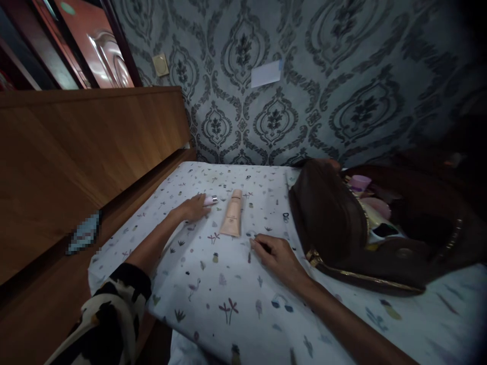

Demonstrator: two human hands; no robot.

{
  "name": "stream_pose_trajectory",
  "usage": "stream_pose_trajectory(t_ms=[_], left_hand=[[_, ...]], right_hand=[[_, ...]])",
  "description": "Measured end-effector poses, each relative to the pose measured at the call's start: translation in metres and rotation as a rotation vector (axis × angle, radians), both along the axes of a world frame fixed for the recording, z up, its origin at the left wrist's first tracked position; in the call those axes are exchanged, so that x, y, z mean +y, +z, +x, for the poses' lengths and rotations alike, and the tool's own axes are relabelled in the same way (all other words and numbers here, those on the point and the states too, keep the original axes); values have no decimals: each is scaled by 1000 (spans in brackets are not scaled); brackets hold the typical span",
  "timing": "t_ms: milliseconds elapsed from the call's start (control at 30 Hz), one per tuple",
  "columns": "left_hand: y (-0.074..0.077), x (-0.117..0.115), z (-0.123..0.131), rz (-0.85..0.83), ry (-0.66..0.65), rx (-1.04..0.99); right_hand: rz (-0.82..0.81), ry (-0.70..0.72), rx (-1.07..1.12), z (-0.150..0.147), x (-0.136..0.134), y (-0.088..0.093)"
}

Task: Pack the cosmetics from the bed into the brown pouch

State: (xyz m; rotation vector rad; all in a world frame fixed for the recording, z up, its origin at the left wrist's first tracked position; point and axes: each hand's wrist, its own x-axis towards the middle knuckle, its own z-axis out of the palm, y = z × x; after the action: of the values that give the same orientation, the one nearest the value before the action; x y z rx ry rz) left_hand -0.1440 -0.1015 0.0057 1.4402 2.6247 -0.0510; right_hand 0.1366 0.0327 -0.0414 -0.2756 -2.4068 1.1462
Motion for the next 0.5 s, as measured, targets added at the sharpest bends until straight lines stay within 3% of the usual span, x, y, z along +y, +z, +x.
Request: stream_pose_trajectory(t_ms=[200, 367, 500], left_hand=[[11, -17, 27, 132, -43, -14], [5, -18, 44, 150, -56, -30], [4, -33, 64, 142, -89, -44]], right_hand=[[12, -6, 9, 0, -1, 0], [8, -18, 10, 1, -2, 0], [9, -11, 7, 2, -2, 2]])
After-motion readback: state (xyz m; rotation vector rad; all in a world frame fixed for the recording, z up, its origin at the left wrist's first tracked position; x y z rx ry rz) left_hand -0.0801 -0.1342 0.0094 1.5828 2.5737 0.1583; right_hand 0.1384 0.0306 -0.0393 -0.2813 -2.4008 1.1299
